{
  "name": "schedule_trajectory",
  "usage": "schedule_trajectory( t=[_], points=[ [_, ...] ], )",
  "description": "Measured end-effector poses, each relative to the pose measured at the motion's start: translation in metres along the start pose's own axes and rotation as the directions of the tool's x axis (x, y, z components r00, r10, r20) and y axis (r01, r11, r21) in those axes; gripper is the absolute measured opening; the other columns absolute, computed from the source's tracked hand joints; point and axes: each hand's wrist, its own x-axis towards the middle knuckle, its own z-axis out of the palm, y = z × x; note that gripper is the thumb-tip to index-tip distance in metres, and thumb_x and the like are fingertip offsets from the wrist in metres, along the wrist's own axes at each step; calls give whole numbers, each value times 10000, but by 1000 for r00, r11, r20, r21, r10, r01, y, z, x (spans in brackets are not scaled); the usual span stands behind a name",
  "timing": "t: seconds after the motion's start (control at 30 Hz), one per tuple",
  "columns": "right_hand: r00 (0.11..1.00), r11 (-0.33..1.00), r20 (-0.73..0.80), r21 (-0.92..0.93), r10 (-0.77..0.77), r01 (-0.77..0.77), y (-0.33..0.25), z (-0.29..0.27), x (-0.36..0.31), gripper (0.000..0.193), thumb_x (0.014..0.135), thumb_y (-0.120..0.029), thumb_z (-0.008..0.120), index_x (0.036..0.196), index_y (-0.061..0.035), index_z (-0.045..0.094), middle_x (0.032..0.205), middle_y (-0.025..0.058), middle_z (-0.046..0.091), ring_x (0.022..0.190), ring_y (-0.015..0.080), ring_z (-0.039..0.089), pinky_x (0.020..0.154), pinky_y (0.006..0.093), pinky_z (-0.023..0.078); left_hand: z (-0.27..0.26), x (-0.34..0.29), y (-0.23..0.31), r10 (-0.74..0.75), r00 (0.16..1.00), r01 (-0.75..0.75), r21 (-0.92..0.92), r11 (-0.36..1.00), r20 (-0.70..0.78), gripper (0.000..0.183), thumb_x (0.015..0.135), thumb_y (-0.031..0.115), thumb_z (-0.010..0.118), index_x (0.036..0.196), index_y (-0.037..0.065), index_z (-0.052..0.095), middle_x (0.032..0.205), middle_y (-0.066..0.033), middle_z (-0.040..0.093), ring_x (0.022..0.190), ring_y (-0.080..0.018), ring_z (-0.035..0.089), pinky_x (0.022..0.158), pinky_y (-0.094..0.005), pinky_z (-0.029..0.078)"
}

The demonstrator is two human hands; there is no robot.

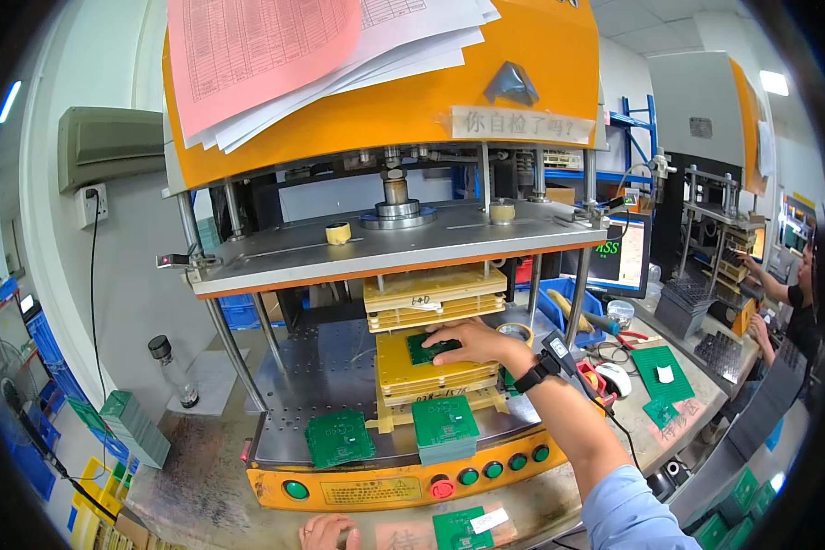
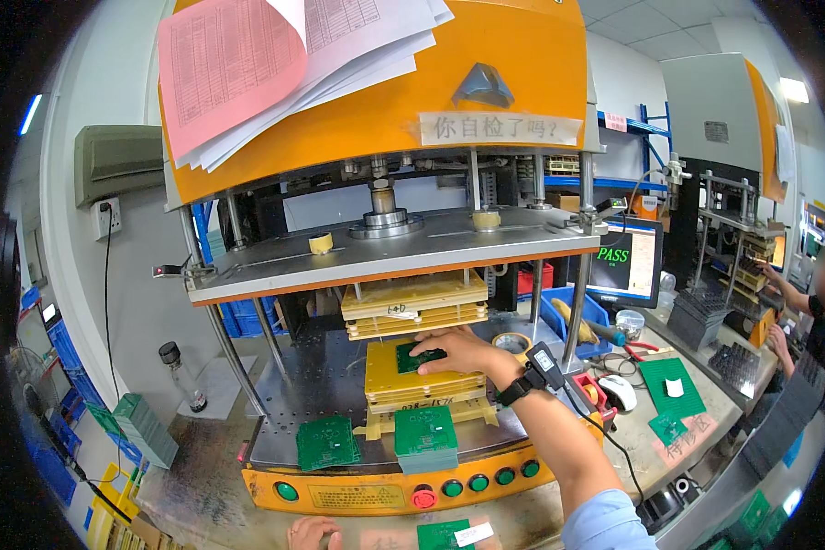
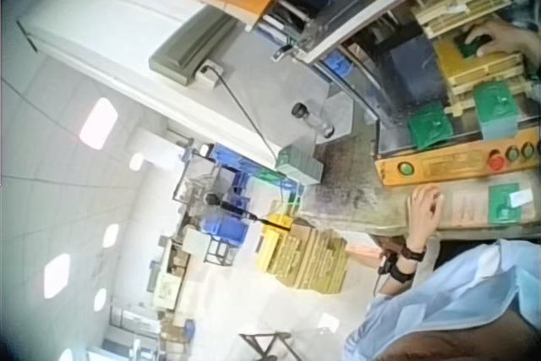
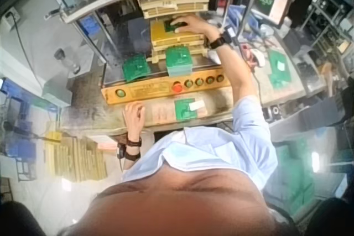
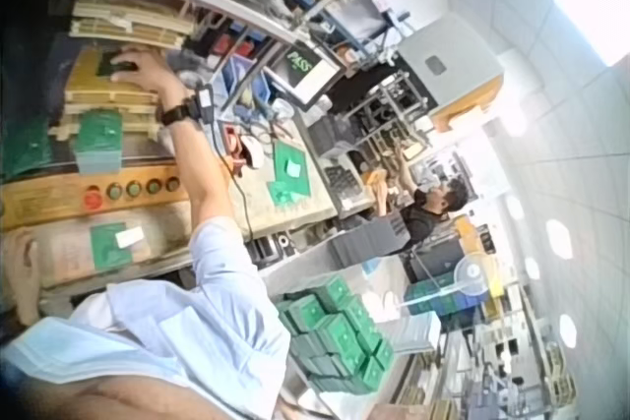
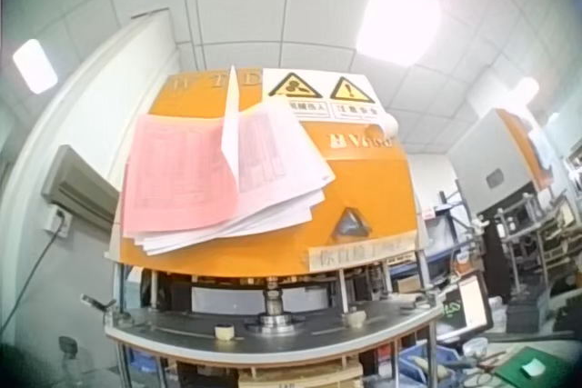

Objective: Placing green circuit boards into a press machine and checking the status on a monitor.

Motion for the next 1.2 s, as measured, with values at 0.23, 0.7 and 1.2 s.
schedule_trajectory(
  t=[0.23,0.7,1.2],
  points=[
    [963,942,-191,-313,-190,123,-56,6,-35,587,868,-534,681,1322,-166,622,1434,100,532,1342,339,456,1097,505,318,3,-7,-14,-122,988,116,64,991,98,163,903,212,648,979,68,652,1046,-128,656,1026,-363,567,930,-483,407],
    [928,887,-215,-420,-304,193,-153,49,-116,353,851,-387,716,1010,-75,668,949,23,641,920,182,620,795,305,473,2,3,-12,-75,983,117,256,959,-168,238,920,244,614,1040,38,597,1255,-230,583,1115,-441,495,1011,-543,361],
    [916,915,-292,-370,-276,158,-158,56,-115,318,736,-325,736,853,-81,569,895,71,518,872,252,530,744,353,465,-5,12,0,-144,989,146,108,983,-33,192,923,182,599,848,9,635,827,-213,623,792,-420,582,724,-483,462]
  ],
)
